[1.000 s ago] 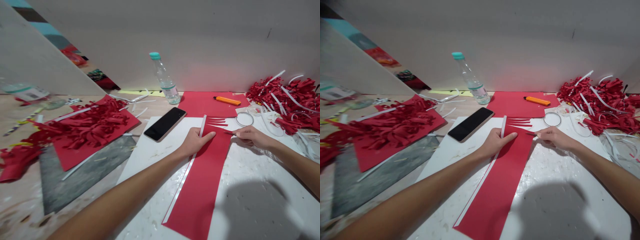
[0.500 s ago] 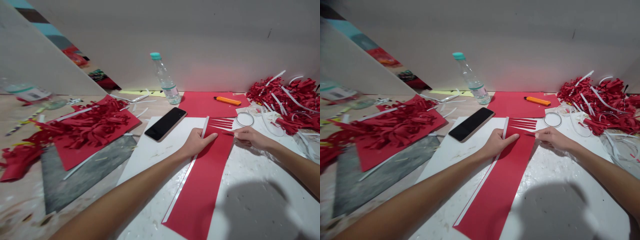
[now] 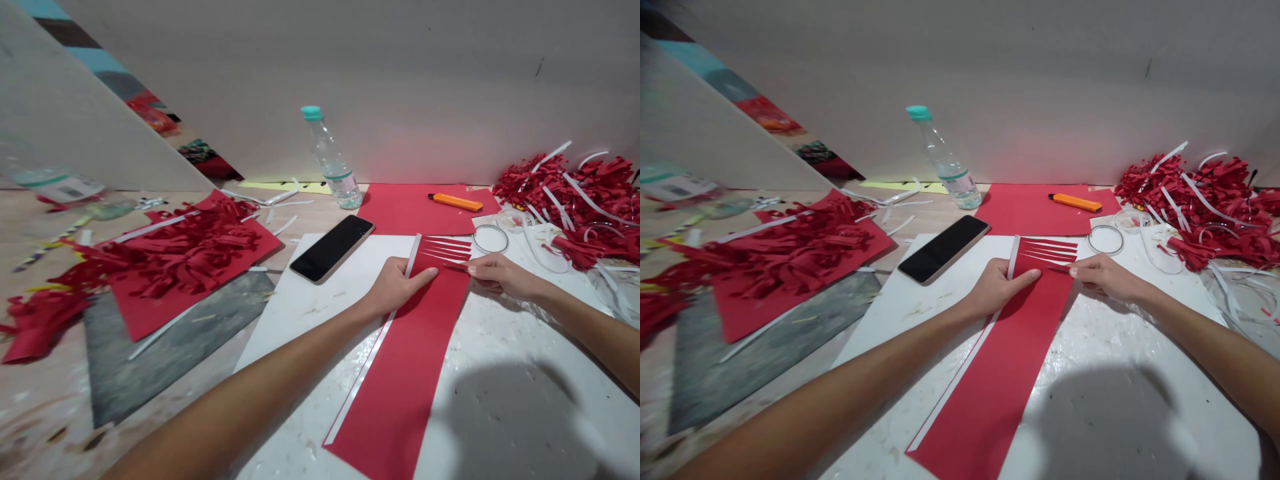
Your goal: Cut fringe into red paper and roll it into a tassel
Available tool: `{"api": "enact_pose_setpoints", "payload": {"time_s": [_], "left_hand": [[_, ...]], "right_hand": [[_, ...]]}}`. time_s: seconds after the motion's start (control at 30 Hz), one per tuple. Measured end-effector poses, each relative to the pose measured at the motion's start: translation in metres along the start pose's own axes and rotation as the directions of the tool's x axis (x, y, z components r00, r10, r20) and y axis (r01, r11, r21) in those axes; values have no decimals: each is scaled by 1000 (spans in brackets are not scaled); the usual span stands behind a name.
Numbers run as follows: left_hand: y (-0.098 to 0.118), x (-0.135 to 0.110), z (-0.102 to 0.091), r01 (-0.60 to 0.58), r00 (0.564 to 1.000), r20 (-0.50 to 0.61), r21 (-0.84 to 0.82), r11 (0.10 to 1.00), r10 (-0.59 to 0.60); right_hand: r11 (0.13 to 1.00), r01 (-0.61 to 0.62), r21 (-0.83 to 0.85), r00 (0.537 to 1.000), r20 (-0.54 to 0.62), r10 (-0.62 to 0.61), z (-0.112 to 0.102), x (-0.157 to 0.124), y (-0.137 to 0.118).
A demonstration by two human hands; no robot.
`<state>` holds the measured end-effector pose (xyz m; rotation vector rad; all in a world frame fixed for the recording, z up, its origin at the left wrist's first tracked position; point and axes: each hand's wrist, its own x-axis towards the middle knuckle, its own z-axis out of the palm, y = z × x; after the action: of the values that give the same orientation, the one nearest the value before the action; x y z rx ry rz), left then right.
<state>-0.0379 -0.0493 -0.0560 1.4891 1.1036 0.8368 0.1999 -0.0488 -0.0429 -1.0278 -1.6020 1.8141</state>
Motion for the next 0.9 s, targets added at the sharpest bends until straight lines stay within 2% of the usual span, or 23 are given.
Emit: {"api": "enact_pose_setpoints", "payload": {"time_s": [0.27, 0.63, 0.9], "left_hand": [[0, 0, 6, -6, 999, 39, -16, 1000, 7], [-2, 1, 3, -5, 998, 56, 33, 999, 3], [-1, 0, 6, 2, 998, 70, 0, 1000, -2]], "right_hand": [[1000, 1, 25, 1000, 4, -1, 5, 1, 1], [998, 10, 60, 1000, -10, -10, 3, 0, 1], [999, 14, 53, 1000, -2, -14, 7, 2, 0]]}}
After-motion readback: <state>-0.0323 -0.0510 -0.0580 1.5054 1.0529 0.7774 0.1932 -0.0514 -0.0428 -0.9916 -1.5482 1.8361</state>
